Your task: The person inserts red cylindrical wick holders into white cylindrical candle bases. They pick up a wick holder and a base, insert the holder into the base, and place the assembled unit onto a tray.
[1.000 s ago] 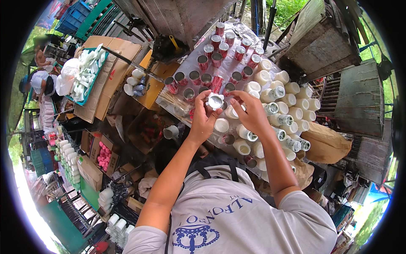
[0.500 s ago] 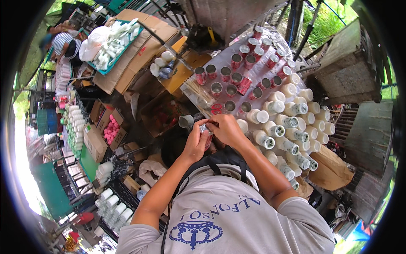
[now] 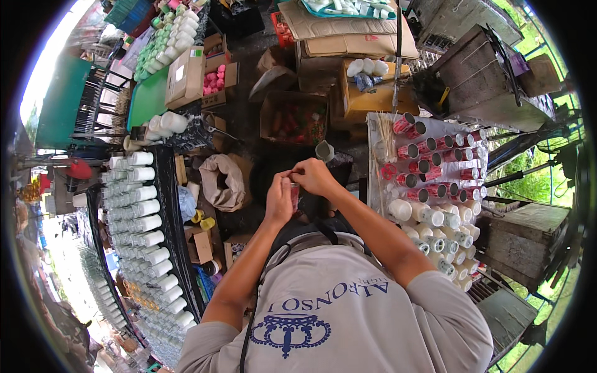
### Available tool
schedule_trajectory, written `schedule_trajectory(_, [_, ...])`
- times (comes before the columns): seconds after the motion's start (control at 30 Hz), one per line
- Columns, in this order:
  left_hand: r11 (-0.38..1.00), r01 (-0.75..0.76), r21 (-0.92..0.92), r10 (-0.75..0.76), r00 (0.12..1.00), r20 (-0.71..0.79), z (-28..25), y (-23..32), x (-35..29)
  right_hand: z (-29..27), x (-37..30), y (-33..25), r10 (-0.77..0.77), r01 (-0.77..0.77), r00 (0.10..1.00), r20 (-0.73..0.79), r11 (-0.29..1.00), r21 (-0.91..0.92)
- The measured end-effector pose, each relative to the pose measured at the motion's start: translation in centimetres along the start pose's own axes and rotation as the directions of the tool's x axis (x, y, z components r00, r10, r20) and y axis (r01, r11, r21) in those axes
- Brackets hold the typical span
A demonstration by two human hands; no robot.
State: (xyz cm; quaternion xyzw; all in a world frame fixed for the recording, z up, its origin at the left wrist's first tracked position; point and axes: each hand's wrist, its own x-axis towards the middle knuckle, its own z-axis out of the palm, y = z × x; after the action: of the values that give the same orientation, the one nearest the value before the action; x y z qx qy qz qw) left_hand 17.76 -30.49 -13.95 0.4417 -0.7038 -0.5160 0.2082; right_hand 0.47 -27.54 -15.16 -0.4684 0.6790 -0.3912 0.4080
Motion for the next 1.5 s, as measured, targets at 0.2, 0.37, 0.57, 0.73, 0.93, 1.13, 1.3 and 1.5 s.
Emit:
schedule_trajectory(0.2, [0.944, 0.218, -0.248, -0.262, 0.952, -0.158, -3.1, -11.4, 0.4, 10.6, 5.4, 4.3, 0.074, -0.024, 0.964, 0.255, 0.98, -0.196])
schedule_trajectory(0.37, [0.958, 0.239, -0.159, -0.26, 0.958, -0.125, -2.9, -20.3, 2.7, 15.7, 8.3, 8.6, 0.176, -0.034, 0.941, 0.29, 0.9, -0.435])
schedule_trajectory(0.57, [0.756, 0.468, -0.457, -0.526, 0.85, 0.0, -4.1, -17.7, 2.8, 16.8, 6.8, 8.1, 0.223, -0.155, 0.946, 0.236, 0.949, -0.276])
schedule_trajectory(0.73, [0.87, 0.359, -0.338, -0.382, 0.924, -0.001, -4.2, -17.0, 3.5, 16.6, 6.4, 8.8, 0.314, -0.274, 0.905, 0.286, 0.946, -0.172])
schedule_trajectory(0.93, [0.903, 0.402, -0.148, -0.407, 0.914, 0.0, -4.2, -16.4, 4.3, 15.5, 6.0, 9.3, 0.367, -0.409, 0.88, 0.302, 0.909, 0.087])
schedule_trajectory(1.13, [0.869, 0.492, 0.061, -0.495, 0.867, 0.062, -5.0, -14.3, 4.6, 15.1, 5.8, 9.8, 0.432, -0.648, 0.742, 0.513, 0.658, 0.383])
schedule_trajectory(1.3, [0.921, 0.353, 0.162, -0.349, 0.936, -0.056, -7.2, -20.0, 5.4, 16.2, 5.6, 7.2, 0.403, -0.582, 0.799, 0.447, 0.706, 0.404])
schedule_trajectory(1.5, [0.836, 0.271, 0.477, -0.273, 0.96, -0.065, -6.6, -13.2, 4.6, 17.1, 6.4, 7.5, 0.408, -0.523, 0.847, 0.341, 0.754, 0.397])
